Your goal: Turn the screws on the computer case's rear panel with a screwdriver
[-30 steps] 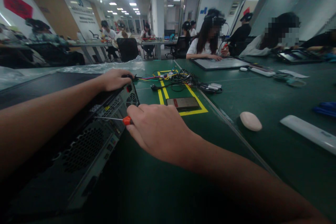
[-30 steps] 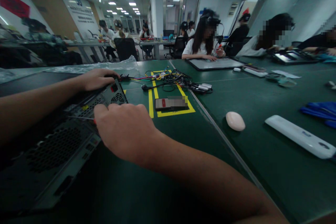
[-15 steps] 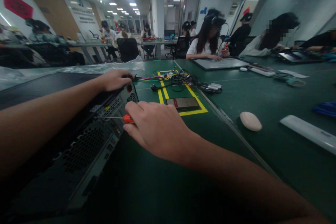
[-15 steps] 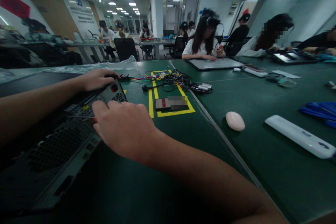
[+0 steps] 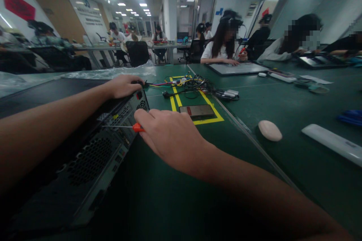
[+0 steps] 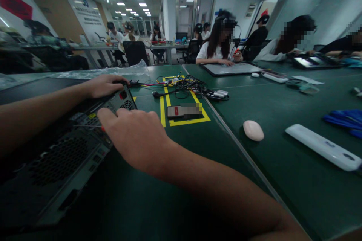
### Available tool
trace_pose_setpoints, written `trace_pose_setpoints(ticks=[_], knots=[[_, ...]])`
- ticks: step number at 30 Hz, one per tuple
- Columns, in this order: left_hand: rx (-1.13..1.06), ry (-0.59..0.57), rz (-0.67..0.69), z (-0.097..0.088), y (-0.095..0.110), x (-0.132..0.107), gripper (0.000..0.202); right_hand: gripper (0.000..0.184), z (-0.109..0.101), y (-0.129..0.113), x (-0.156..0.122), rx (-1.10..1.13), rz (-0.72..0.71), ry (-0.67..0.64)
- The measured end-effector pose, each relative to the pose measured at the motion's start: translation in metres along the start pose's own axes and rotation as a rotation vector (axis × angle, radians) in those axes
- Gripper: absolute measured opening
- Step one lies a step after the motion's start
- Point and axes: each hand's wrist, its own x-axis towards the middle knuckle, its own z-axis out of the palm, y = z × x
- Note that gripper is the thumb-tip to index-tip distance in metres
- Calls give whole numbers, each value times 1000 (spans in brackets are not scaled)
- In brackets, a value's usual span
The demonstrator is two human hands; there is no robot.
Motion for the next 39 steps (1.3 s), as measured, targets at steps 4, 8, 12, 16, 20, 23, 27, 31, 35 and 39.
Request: trace_pose_setpoints(ticks=[4,8,12,16,20,23,27,31,35,39], knots=[[4,-7,-17,0,0,0,63,18,1,0,0,1,5,2],[3,-4,-20,-1,2,-1,64,16,-1,-2,0,14,16,-11],[9,-7,-26,-3,6,-3,64,16,-3,-3,1,27,24,-21],[2,-1,-39,-2,5,-2,62,17,-5,-4,1,34,35,-29],[-7,7,-29,0,3,-1,60,19,-5,-4,0,26,41,-29],[-3,9,-28,0,2,-1,61,19,-3,-4,1,15,48,-32],[12,-1,-17,-2,4,-2,64,21,-3,-4,1,25,43,-47],[24,-10,-15,-4,7,-3,65,19,-2,-4,0,22,36,-48],[22,-11,-22,-4,7,-3,63,20,0,-2,0,12,23,-53],[10,-23,-20,-4,5,-2,62,20,1,0,0,11,19,-53]])
